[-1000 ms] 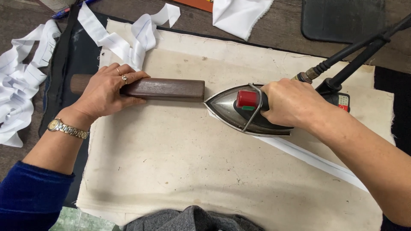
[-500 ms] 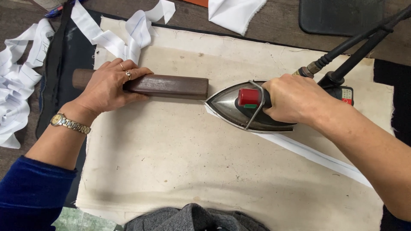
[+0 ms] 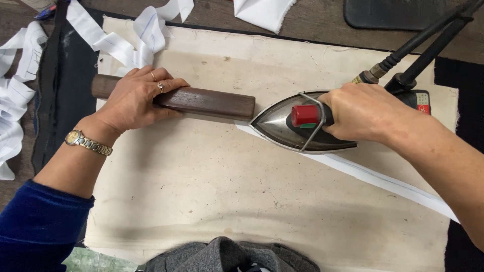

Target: Folding and ironing thin white fabric strips on a pressing table, using a wooden block to set the creases.

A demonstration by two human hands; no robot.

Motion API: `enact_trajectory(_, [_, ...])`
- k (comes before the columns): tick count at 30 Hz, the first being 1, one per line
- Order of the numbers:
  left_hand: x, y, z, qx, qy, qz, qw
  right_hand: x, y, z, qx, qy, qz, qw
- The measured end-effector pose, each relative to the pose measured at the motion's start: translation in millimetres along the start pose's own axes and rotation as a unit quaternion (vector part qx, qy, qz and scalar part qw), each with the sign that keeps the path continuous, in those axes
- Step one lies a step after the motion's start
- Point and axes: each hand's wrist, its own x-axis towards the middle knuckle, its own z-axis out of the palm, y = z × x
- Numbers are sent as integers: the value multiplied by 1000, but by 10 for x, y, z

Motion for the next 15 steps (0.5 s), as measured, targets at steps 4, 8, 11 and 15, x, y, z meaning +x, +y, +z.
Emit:
enact_trajectory(4, [106, 100, 6, -4, 6, 26, 1000, -6, 116, 59, -17, -5, 7, 1000])
enact_trajectory(8, [224, 217, 15, -12, -9, 35, 999, -31, 254, 119, -31, -5, 6, 999])
enact_trajectory(11, [312, 293, 42, -9, -15, 46, 999, -43, 361, 171, -42, -7, 6, 999])
enact_trajectory(15, [410, 394, 98, 1, -20, 62, 998, -62, 531, 270, -63, -5, 3, 998])
